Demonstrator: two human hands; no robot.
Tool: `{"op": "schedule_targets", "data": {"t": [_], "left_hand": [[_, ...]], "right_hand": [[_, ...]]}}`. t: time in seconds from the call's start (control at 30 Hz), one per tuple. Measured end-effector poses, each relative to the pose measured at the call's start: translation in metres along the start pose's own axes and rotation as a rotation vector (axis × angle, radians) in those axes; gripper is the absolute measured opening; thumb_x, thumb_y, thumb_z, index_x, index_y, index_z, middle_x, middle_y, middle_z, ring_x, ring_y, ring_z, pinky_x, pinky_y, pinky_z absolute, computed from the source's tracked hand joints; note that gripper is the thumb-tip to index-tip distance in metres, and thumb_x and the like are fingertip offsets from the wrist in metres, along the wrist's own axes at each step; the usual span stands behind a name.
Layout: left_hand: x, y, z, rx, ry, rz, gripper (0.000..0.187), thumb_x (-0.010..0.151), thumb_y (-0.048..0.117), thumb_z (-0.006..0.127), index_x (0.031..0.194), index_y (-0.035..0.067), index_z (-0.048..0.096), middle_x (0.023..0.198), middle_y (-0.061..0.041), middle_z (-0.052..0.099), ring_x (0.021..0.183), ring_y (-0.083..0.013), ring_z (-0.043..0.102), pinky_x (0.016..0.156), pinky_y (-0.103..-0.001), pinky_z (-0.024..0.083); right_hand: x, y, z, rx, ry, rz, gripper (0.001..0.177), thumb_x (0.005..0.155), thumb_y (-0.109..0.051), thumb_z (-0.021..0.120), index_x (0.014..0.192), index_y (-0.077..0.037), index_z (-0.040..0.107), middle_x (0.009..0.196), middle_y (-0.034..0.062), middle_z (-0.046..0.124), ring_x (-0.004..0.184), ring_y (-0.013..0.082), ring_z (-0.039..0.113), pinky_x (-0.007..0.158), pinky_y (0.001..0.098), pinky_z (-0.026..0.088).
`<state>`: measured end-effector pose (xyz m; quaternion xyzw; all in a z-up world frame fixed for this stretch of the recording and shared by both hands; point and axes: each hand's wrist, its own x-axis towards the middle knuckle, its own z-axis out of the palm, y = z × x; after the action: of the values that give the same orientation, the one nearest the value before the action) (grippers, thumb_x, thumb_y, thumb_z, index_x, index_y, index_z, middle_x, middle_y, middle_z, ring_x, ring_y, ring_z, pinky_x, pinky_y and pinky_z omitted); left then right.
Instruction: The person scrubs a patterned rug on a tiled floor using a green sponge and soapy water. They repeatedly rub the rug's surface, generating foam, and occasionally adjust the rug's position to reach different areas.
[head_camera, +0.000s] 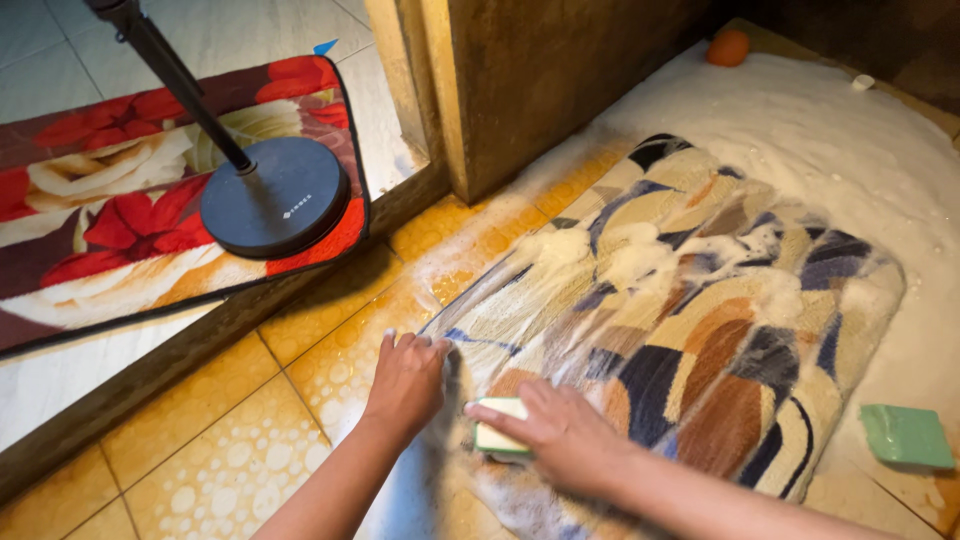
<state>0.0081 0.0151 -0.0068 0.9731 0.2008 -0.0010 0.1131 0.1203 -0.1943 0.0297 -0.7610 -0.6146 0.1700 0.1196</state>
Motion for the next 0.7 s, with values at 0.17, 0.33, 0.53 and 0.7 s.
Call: {"op": "schedule_targets", "data": {"t": [0.17,0.33,0.53,0.7], "left_hand": [[0.015,0.021,-0.023,0.024,-0.071,0.002,0.054,0.082,0.031,0.071,0.131,0.012,0.061,0.096,-0.018,0.070,0.102,-0.0347,0.063,0.110,-0.061,0.030],[0.040,0.038,-0.035,0.259,-0.448,-0.046,0.055,0.092,0.054,0.065,0.129,0.013,0.061,0.101,-0.013,0.071,0.108,-0.0310,0.066,0.123,-0.061,0.022],[0.077,0.045,-0.004,0.019,-0.079,0.056,0.051,0.076,0.023,0.073,0.126,0.015,0.063,0.123,-0.014,0.060,0.119,-0.0317,0.052,0.111,-0.057,0.032],[0.103,0.050,0.010,0.179,-0.139,0.100,0.043,0.084,0.011,0.066,0.127,0.012,0.062,0.122,-0.013,0.058,0.118,-0.0319,0.053,0.095,-0.050,0.047]], "right_hand": [[0.013,0.105,-0.058,-0.007,0.122,0.389,0.047,0.091,-0.050,0.075,0.129,-0.024,0.063,0.109,0.0117,0.069,0.090,0.0222,0.064,0.080,0.0396,0.056],[0.030,0.168,-0.100,-0.013,-0.040,0.967,0.096,0.087,-0.009,0.059,0.166,-0.030,0.010,0.133,0.0268,0.050,0.097,0.0337,0.071,0.080,0.0440,0.066],[0.039,0.074,-0.023,0.181,-0.032,0.550,0.053,0.098,-0.016,0.053,0.148,-0.035,0.053,0.110,0.0130,0.064,0.090,0.0239,0.065,0.087,0.0407,0.058],[0.045,0.115,-0.050,0.005,-0.151,0.358,0.059,0.096,-0.044,0.067,0.150,-0.036,0.046,0.101,0.0110,0.063,0.087,0.0205,0.060,0.080,0.0384,0.056]]}}
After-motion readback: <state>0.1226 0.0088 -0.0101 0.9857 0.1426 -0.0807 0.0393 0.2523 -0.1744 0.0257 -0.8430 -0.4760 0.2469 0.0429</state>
